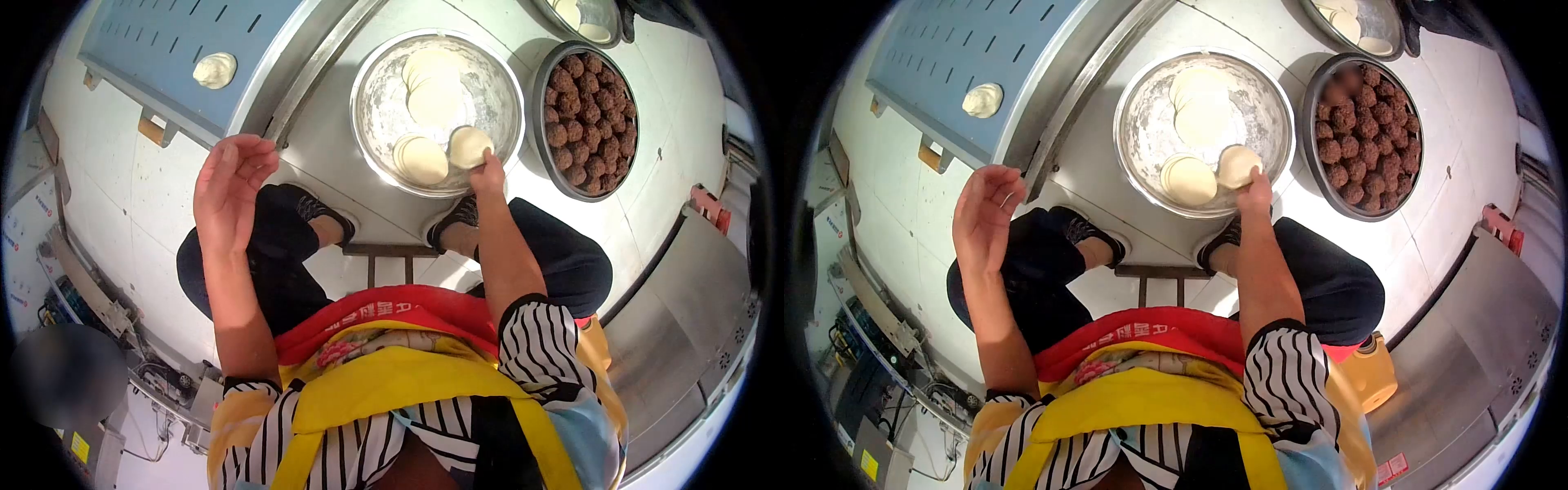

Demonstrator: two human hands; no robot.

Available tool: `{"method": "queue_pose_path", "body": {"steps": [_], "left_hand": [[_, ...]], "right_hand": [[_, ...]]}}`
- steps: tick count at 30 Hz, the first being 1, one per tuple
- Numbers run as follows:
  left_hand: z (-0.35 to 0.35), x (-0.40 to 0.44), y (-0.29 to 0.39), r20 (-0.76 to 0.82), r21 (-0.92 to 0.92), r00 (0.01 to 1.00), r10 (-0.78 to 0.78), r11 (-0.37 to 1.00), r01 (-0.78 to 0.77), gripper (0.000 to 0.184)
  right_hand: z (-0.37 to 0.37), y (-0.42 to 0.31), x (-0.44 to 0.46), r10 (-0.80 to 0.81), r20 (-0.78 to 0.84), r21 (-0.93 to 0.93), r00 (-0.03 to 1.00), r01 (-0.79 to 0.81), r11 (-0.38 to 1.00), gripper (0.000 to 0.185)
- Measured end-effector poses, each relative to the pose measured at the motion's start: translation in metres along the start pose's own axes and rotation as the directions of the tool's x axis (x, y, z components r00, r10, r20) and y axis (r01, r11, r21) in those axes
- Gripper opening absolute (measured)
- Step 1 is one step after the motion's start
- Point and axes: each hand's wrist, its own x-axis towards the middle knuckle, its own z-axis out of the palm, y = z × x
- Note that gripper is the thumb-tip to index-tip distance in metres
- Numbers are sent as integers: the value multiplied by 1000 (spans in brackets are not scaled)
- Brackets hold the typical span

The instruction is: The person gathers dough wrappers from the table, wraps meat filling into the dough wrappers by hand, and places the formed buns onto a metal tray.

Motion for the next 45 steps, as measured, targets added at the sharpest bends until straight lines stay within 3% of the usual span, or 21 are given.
{"method": "queue_pose_path", "body": {"steps": [1, 4, 5, 9, 11, 12, 15, 16, 18, 20, 21, 23, 24, 27, 30, 32, 34, 36, 37, 39, 45], "left_hand": [[2, 0, 1, -7, -17, 1000, -10, 1000, 10, 32], [6, 4, -3, 13, -12, 999, -44, 999, 44, 31], [6, 4, -6, 23, 2, 998, -55, 998, 55, 32], [48, 3, -40, -19, 135, 986, -167, 977, 168, 44], [80, 0, -54, 11, 28, 974, -224, 974, 224, 50], [90, 0, -58, 39, -26, 966, -257, 966, 258, 53], [113, 1, -62, -88, -135, 991, -105, 987, 93, 66], [118, 0, -64, 35, -303, 986, -163, 938, 166, 70], [123, -5, -64, 283, -564, 933, -221, 749, 348, 79], [131, -2, -72, 373, -701, 900, -225, 567, 432, 81], [126, 5, -90, 551, -760, 834, 31, 432, 486, 81], [123, 13, -112, 497, -676, 867, 35, 641, 362, 91], [124, 8, -116, 469, -701, 883, 9, 612, 366, 86], [163, -31, -73, 410, -773, 903, -128, 476, 418, 79], [167, -19, -81, 335, -740, 912, -235, 534, 409, 80], [161, -11, -91, 333, -707, 907, -257, 569, 420, 80], [155, -1, -100, 332, -686, 897, -293, 578, 442, 80], [148, 5, -109, 331, -679, 877, -349, 558, 478, 80], [145, 7, -113, 341, -669, 869, -359, 557, 493, 80], [134, 13, -123, 331, -658, 862, -385, 561, 503, 81], [120, 22, -137, 335, -651, 854, -398, 557, 515, 78]], "right_hand": [[-3, -3, -4, -2, 7, 349, 1000, 0, 937, 43], [25, -35, -34, -26, 213, 434, 977, -70, 898, 42], [37, -45, -42, -58, 355, 391, 933, -92, 916, 45], [101, -86, -100, -27, 600, 265, 800, -167, 949, 45], [129, -104, -136, -10, 714, 235, 700, -227, 945, 44], [142, -110, -154, -58, 701, 195, 711, -113, 974, 42], [164, -134, -206, -244, 656, 2, 714, 322, 947, 34], [168, -141, -222, -300, 659, -113, 689, 485, 867, 29], [171, -143, -260, -394, 786, -283, 476, 844, 455, 20], [175, -135, -286, -341, 787, -255, 515, 774, 580, 14], [175, -135, -298, -275, 770, -237, 575, 659, 714, 13], [172, -133, -300, -387, 782, -375, 489, 865, 335, 19], [170, -137, -304, -407, 803, -447, 435, 892, 70, 22], [163, -156, -287, -244, 871, -490, 426, 781, -386, 32], [146, -192, -249, -301, 863, -472, 405, 858, -201, 41], [122, -234, -192, -398, 837, -522, 375, 764, -378, 47], [78, -264, -125, -287, 851, -512, 441, 568, -644, 51], [38, -270, -84, -123, 710, -505, 694, 379, -775, 44], [16, -267, -66, -70, 722, -428, 688, 365, -827, 39], [-8, -252, -29, 64, 742, -247, 667, 361, -899, 31], [3, -239, -6, 159, 685, -168, 711, 367, -915, 26]]}}
